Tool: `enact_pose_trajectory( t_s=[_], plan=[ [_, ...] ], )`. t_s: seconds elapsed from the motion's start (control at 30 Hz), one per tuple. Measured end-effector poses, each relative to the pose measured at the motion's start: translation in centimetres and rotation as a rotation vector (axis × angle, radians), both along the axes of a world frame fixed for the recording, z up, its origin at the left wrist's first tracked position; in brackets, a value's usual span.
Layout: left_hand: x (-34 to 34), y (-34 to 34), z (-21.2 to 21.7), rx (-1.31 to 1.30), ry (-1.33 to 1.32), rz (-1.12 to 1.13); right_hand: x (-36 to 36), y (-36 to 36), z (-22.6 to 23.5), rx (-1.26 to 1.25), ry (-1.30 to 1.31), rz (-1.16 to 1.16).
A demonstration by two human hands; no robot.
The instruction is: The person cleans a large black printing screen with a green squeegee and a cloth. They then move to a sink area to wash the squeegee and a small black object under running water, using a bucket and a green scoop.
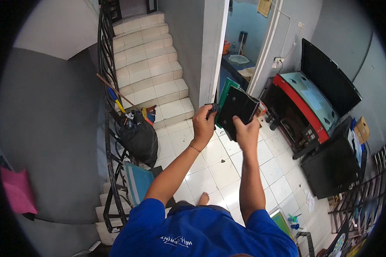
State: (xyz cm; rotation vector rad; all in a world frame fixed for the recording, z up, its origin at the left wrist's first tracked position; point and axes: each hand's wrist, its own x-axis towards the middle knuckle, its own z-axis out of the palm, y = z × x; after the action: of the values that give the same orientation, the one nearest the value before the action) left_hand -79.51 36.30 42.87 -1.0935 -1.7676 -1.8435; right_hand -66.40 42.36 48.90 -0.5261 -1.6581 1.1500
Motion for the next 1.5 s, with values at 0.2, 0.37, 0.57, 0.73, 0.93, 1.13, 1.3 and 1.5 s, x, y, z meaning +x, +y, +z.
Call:
enact_pose_trajectory(
  t_s=[0.2,0.37,0.57,0.73,0.93,1.13,1.3,1.5],
  plan=[
    [-6.3,5.8,3.2,0.007,0.002,0.046,-6.2,4.6,-2.3,-0.113,-0.028,0.109],
    [-12.7,12.1,3.9,0.035,-0.021,0.012,-11.4,9.3,-3.5,-0.125,-0.083,0.152],
    [-22.1,18.8,0.3,-0.092,-0.132,-0.164,-21.1,19.0,-3.2,-0.146,-0.049,0.133],
    [-29.3,22.0,-3.1,-0.148,-0.130,-0.149,-28.7,23.6,-4.6,-0.167,-0.163,0.145],
    [-38.7,26.4,-1.2,-0.048,-0.200,-0.027,-35.1,22.5,-8.3,-0.165,-0.254,0.200],
    [-44.4,26.3,-3.6,-0.041,-0.296,0.129,-41.8,26.8,-9.2,-0.201,-0.289,0.262],
    [-46.8,26.4,-5.5,-0.159,-0.184,0.138,-47.6,30.3,-10.2,-0.219,-0.289,0.356],
    [-52.6,28.6,-5.4,-0.181,-0.232,0.332,-53.1,32.3,-10.9,-0.137,-0.351,0.511]
  ],
)
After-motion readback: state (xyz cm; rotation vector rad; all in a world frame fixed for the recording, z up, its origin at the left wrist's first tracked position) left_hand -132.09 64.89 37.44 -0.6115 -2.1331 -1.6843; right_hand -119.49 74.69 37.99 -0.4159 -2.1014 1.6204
